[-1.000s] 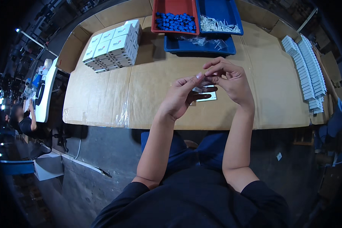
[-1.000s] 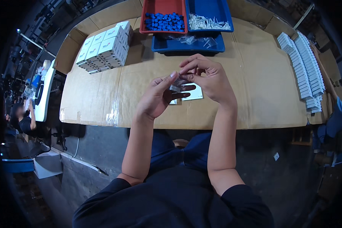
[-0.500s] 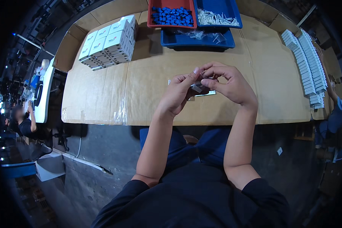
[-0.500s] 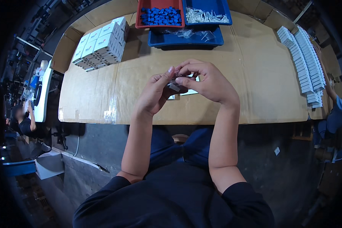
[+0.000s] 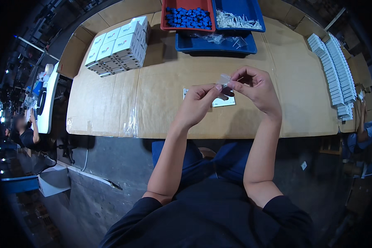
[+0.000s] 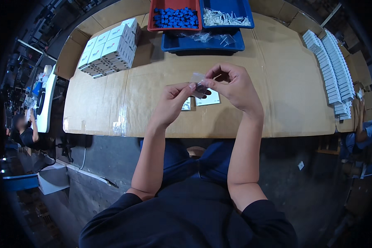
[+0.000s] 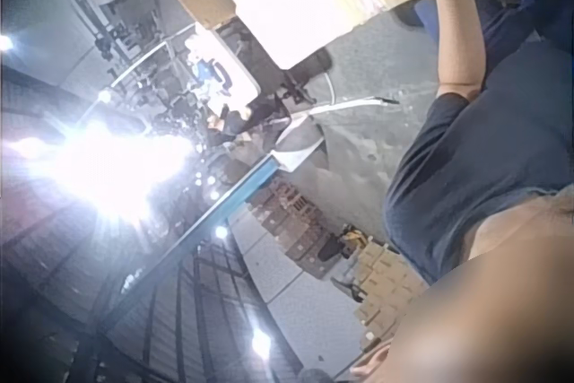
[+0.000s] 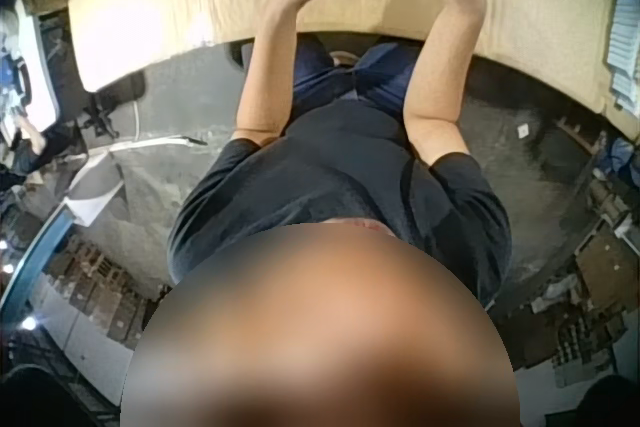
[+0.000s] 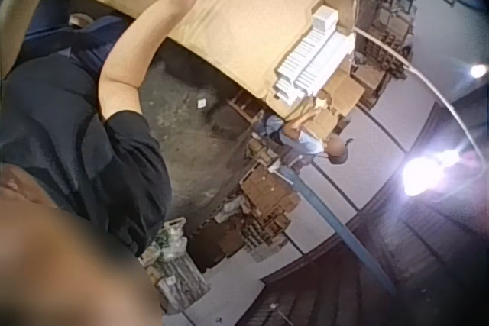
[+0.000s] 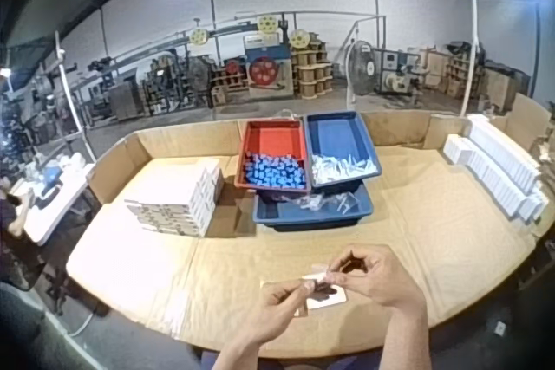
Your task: Assembling small electronic components into a white plastic housing and boxing them.
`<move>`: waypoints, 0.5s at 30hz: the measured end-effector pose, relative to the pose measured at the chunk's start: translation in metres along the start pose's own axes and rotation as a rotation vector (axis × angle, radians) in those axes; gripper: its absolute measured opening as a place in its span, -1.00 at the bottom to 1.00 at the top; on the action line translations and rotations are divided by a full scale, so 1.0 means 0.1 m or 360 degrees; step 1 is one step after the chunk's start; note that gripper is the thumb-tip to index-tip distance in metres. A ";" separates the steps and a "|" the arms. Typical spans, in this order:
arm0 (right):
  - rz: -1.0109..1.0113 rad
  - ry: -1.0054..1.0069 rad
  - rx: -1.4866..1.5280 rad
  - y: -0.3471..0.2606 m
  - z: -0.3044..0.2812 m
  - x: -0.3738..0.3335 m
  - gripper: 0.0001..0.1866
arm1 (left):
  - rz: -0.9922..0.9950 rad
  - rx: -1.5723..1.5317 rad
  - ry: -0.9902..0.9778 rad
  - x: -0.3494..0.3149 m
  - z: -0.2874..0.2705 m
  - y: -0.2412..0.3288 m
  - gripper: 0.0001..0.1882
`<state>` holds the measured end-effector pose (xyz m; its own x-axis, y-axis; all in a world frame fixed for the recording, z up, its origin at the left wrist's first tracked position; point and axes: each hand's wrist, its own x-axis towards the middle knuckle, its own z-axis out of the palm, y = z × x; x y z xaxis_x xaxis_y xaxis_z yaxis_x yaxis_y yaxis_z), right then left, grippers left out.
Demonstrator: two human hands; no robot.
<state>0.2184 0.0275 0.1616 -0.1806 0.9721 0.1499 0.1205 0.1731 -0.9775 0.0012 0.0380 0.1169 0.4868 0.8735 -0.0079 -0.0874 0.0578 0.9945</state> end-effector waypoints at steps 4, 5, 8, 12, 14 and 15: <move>-0.0201 0.0190 0.0222 -0.04 0.17 0.06 -0.68 | 0.0044 0.0229 0.0097 0.00 0.06 0.06 -0.65; -0.0198 0.0189 0.0222 -0.04 0.19 0.07 -0.68 | 0.0144 0.0202 0.0274 0.00 0.13 0.13 -0.69; -0.0190 0.0185 0.0281 -0.08 0.24 0.09 -0.61 | 0.0344 -0.0014 0.0522 0.02 0.18 0.17 -0.75; -0.0166 0.0142 0.0362 -0.08 0.32 0.13 -0.63 | 0.0434 -0.0188 0.0624 0.01 0.13 0.18 -0.79; -0.0180 0.0180 0.0420 -0.03 0.34 0.15 -0.67 | 0.0451 -0.0170 0.0657 0.00 0.13 0.20 -0.79; -0.0094 0.0168 0.0447 0.01 0.34 0.16 -0.74 | 0.0465 -0.0149 0.0690 0.00 0.12 0.21 -0.78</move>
<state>0.1826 0.0377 0.1579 -0.0753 0.9753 0.2077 -0.1643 0.1933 -0.9673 0.0102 0.0331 0.1388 0.0285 0.9781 0.2061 -0.2528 -0.1924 0.9482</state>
